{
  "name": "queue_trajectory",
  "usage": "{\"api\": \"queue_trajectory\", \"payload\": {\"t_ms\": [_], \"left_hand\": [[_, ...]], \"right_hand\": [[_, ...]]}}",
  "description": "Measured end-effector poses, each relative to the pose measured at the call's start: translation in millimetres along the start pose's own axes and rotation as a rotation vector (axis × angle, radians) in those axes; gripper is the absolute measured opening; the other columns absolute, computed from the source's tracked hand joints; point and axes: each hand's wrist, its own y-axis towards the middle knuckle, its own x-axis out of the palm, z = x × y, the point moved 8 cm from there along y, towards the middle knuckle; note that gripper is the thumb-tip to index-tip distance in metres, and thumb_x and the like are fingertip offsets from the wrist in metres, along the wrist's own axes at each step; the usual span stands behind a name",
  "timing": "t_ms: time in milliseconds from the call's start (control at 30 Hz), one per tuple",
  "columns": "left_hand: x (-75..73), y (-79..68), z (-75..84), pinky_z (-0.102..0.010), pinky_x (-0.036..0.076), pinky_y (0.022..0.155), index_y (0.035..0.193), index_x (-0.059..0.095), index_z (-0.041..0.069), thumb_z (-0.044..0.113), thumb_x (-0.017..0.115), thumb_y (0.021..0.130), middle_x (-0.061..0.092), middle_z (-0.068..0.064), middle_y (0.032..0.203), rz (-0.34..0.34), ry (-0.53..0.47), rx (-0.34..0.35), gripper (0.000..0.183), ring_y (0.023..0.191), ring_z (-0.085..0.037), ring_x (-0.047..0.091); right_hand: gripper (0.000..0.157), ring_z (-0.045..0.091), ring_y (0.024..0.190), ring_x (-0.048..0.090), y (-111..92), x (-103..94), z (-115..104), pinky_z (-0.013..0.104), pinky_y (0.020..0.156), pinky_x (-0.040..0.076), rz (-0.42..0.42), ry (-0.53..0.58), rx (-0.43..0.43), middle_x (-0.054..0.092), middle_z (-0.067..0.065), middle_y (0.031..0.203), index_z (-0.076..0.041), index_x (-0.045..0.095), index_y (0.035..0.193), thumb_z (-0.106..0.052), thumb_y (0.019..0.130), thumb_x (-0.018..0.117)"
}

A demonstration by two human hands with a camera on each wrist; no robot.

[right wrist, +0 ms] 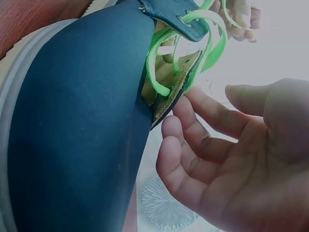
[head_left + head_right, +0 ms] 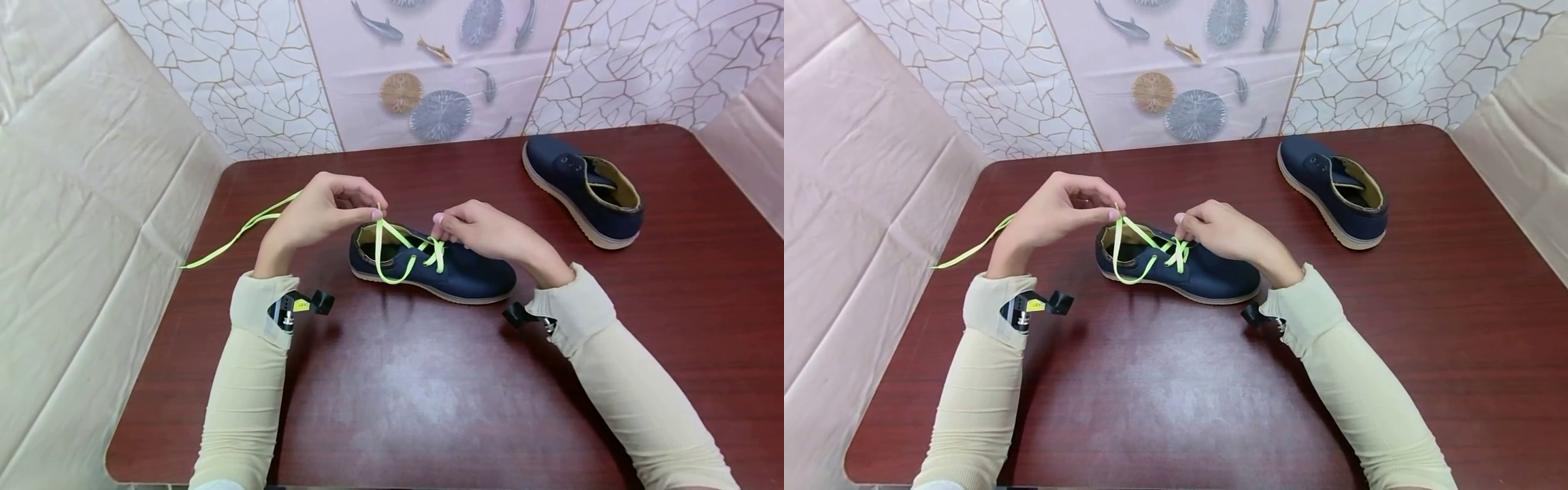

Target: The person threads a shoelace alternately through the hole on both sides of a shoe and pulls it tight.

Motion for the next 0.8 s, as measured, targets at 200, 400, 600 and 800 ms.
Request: {"api": "queue_trajectory", "payload": {"t_ms": [200,400,600,800], "left_hand": [[6.1,2.0,-4.0,-0.029,0.053,0.069,0.104,0.080,0.016,0.016,0.079,0.097,0.079,0.002,0.093,-0.047,0.067,-0.017,0.007,0.079,-0.029,0.069],[9.0,3.4,-7.4,-0.029,0.053,0.073,0.106,0.079,0.016,0.016,0.078,0.098,0.079,0.004,0.094,-0.080,0.106,-0.029,0.008,0.083,-0.030,0.071],[10.9,4.1,-9.2,-0.030,0.052,0.075,0.109,0.079,0.017,0.016,0.078,0.098,0.079,0.003,0.097,-0.102,0.150,-0.058,0.011,0.088,-0.026,0.073],[14.2,5.4,-11.8,-0.030,0.051,0.075,0.111,0.079,0.016,0.017,0.078,0.098,0.080,0.003,0.098,-0.126,0.197,-0.083,0.013,0.089,-0.020,0.072]], "right_hand": [[0.037,0.026,0.097,0.063,0,-0.6,-1,0.038,0.086,0.049,0.009,-0.013,-0.014,0.073,0.011,0.101,-0.004,0.078,0.106,-0.022,0.114,0.047],[0.035,0.026,0.096,0.062,1,-0.8,-1,0.037,0.085,0.049,0.013,-0.012,-0.015,0.073,0.011,0.101,-0.004,0.078,0.106,-0.021,0.113,0.049],[0.032,0.026,0.096,0.065,0,-0.6,-1,0.038,0.085,0.050,0.003,-0.006,-0.017,0.074,0.012,0.103,-0.003,0.078,0.108,-0.020,0.112,0.051],[0.029,0.025,0.098,0.065,0,-0.6,-1,0.039,0.088,0.050,0.002,-0.006,-0.023,0.075,0.011,0.106,-0.004,0.078,0.112,-0.021,0.111,0.054]]}}
